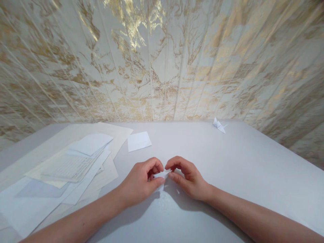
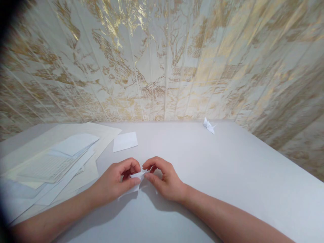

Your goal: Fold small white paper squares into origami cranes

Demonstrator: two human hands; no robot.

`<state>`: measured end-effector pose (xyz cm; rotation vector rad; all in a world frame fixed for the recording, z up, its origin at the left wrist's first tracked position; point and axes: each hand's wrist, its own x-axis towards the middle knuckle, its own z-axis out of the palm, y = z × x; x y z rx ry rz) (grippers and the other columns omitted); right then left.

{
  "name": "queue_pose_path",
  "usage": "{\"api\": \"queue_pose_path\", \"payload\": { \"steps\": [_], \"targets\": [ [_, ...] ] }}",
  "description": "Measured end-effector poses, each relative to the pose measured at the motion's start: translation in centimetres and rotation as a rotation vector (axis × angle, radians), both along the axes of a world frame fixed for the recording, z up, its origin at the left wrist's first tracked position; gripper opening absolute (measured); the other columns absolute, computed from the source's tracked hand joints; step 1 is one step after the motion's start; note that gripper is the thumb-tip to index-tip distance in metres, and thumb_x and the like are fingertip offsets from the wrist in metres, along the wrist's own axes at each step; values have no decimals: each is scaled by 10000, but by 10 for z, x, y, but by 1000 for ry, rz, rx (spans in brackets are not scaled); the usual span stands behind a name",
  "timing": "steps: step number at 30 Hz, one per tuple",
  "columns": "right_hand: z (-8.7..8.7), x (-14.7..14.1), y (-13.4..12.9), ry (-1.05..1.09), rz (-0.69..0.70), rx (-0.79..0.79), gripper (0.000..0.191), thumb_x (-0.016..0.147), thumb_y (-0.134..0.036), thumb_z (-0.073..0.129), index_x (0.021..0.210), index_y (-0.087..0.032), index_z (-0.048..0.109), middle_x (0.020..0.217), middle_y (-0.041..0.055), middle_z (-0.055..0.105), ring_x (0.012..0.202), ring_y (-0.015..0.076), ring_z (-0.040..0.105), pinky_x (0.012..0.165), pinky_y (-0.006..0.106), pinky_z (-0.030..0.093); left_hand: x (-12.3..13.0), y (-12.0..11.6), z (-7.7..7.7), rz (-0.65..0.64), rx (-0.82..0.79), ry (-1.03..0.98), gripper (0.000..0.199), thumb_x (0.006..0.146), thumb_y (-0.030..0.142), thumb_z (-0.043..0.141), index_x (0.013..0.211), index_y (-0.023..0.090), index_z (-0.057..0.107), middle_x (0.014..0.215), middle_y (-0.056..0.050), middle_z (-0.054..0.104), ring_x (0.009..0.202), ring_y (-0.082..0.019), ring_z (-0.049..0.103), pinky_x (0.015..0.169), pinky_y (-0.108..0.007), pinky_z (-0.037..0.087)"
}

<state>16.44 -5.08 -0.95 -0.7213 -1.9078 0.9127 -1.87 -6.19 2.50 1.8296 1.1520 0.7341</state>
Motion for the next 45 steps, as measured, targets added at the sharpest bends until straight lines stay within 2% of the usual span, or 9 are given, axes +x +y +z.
{"api": "queue_pose_path", "payload": {
  "steps": [4,9,15,20,24,27,36,41,45],
  "targets": [
    [3,1,0,-57,-29,97,50,835,-208,507,841,-180,548,759,32,586,707,132,543,663,262,463,-2,0,1,1,121,80,99,697,175,536,791,193,509,647,52,524,582,-99,465,564,-209,376],
    [5,3,0,-115,3,230,88,834,-153,469,827,-186,551,767,47,610,720,142,562,663,267,471,-4,-2,0,-18,306,220,60,720,202,535,710,207,477,644,47,534,598,-115,482,583,-223,374],
    [6,3,0,-147,-10,256,108,838,-161,477,790,-191,569,746,49,628,707,148,576,652,267,474,-5,-3,-4,-63,454,266,80,745,198,505,669,196,530,639,12,576,622,-134,520,606,-235,383],
    [8,-2,-4,-77,-61,82,91,803,-180,540,726,-182,589,759,51,650,726,151,598,686,275,481,-6,-4,-5,-34,503,212,126,762,196,513,636,185,524,670,-8,617,638,-134,553,607,-233,396],
    [7,-8,-8,-38,-116,-130,82,736,-173,572,657,-169,592,686,34,632,649,135,580,636,259,472,-7,-4,-7,-23,520,182,144,760,185,514,616,183,532,672,-15,633,622,-129,561,596,-232,405],
    [7,-10,-9,15,-138,-218,67,696,-168,569,630,-171,578,650,16,611,616,124,560,608,247,466,-6,-4,-7,1,514,163,161,755,198,520,596,183,539,650,-14,636,599,-123,562,576,-226,406],
    [6,-15,-10,88,-164,-241,60,676,-173,579,638,-179,533,611,-4,579,568,103,531,569,232,462,-3,-5,-5,55,482,87,192,732,188,546,541,178,546,623,-7,655,563,-111,584,558,-209,432],
    [5,-14,-10,181,-107,-273,151,697,-171,600,795,-193,487,703,-1,590,645,109,562,630,247,481,-2,-4,-4,85,446,16,194,705,162,583,516,170,542,616,-7,663,559,-113,601,556,-205,444],
    [3,-13,-11,174,-65,-273,245,693,-158,622,879,-201,469,785,8,595,728,117,570,706,275,474,-2,-5,-4,81,428,-10,185,706,160,584,524,167,555,635,-16,673,570,-118,611,556,-208,452]
  ]
}}
